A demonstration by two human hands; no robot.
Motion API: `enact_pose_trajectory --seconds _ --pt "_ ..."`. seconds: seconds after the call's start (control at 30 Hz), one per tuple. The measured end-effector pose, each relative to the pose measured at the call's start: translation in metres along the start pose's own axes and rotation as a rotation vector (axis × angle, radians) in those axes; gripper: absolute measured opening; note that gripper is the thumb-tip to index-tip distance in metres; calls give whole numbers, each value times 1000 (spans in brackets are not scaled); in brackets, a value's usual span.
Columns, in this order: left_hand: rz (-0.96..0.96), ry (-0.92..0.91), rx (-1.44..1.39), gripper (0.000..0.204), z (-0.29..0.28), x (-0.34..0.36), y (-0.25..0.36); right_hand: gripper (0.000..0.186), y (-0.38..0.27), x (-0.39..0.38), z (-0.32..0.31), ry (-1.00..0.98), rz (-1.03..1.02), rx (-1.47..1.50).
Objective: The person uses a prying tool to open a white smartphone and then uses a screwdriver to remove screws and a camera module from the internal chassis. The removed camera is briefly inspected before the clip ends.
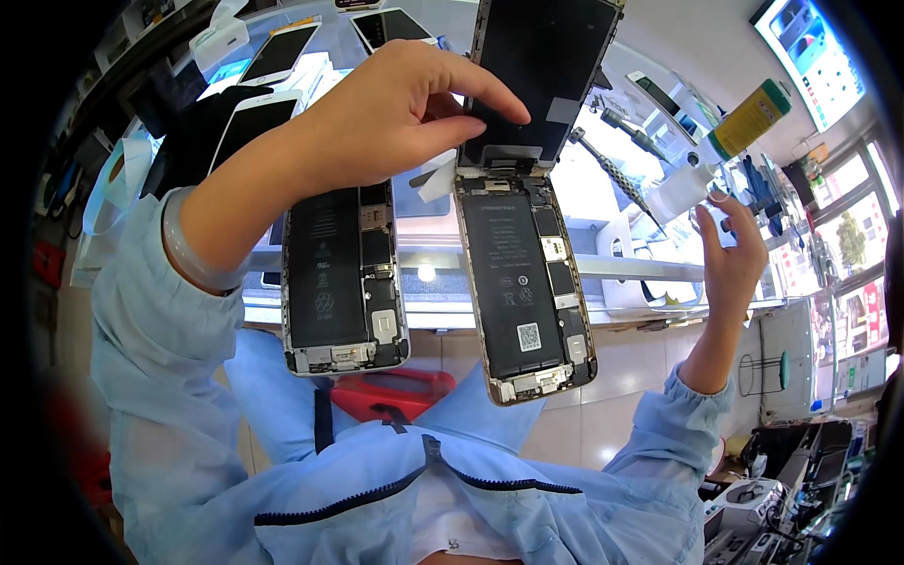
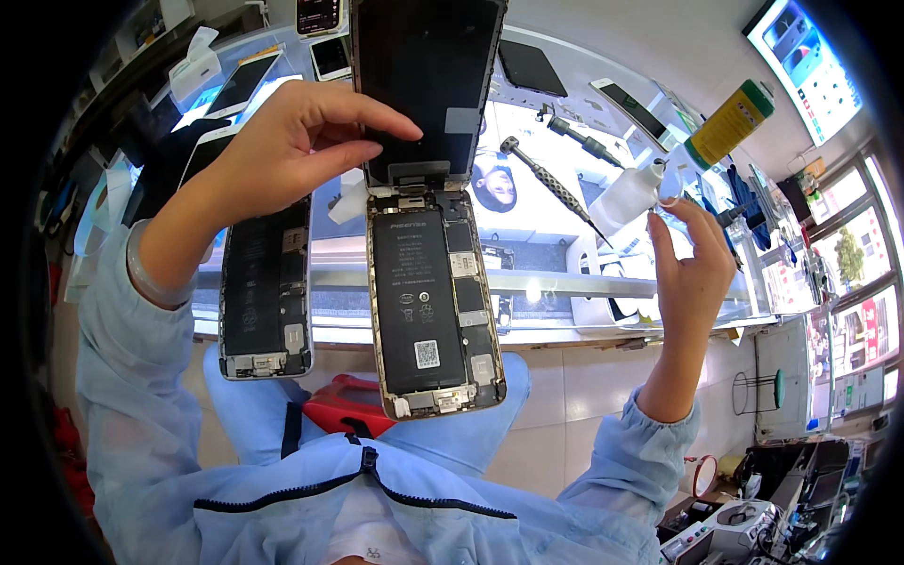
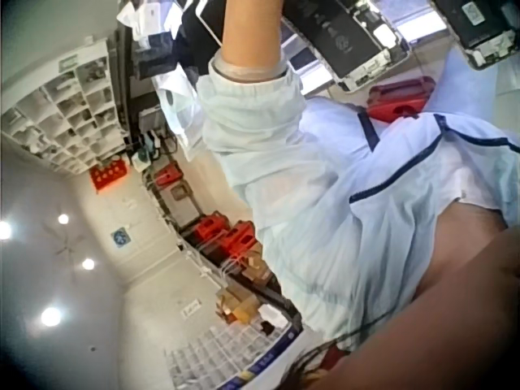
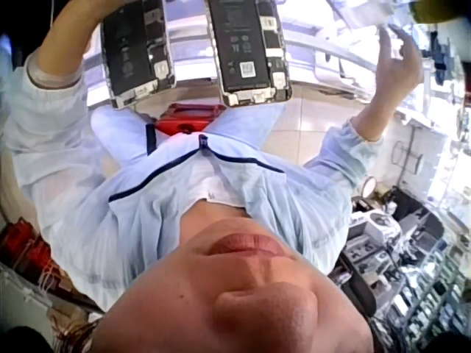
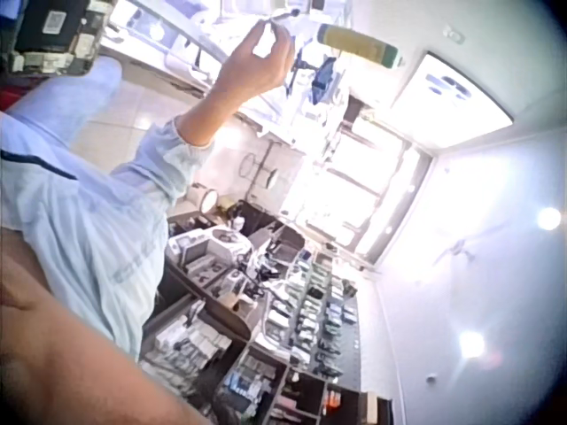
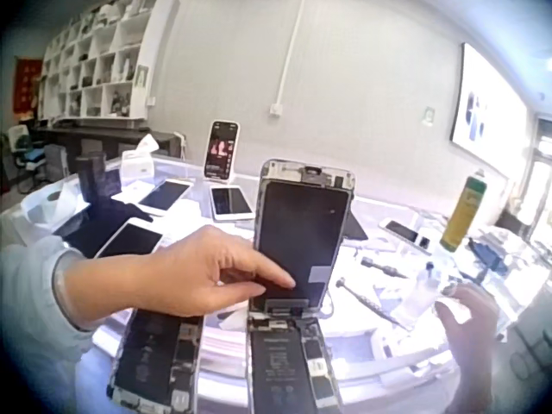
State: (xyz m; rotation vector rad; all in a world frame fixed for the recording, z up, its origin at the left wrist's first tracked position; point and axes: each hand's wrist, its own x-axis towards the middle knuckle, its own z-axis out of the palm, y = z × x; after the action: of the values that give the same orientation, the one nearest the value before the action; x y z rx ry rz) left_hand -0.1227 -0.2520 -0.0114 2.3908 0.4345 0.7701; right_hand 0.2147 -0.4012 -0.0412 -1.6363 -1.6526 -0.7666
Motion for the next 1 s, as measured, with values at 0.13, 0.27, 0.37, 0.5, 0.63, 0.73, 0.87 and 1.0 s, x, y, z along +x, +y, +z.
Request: enact_pose_trajectory --seconds 0.13,0.27,0.37,0.5,0.63,0.73,0.87,1.0 --pt "38 -4 100 30 -1 -7 -3 9 -61 21 -8 15 -39 181" --pt "81 -10 48 31 8 -5 -8 8 -85 34 -6 -97 -141 186" --pt "131 6 99 30 12 -9 -8 9 -79 37 7 -197 -102 234" --pt "164 19 133 30 14 -8 -6 28 -61 16 15 -385 125 388" --pt "171 52 100 30 15 -8 -7 34 -57 15 10 -396 78 502" --pt "210 53 159 30 16 -7 -7 33 -53 10 5 -377 53 469" --pt "94 26 179 31 13 -10 -2 35 -17 2 -2 -146 362 980" --pt "110 57 144 29 17 -8 1 34 34 -1 -27 206 556 1042"
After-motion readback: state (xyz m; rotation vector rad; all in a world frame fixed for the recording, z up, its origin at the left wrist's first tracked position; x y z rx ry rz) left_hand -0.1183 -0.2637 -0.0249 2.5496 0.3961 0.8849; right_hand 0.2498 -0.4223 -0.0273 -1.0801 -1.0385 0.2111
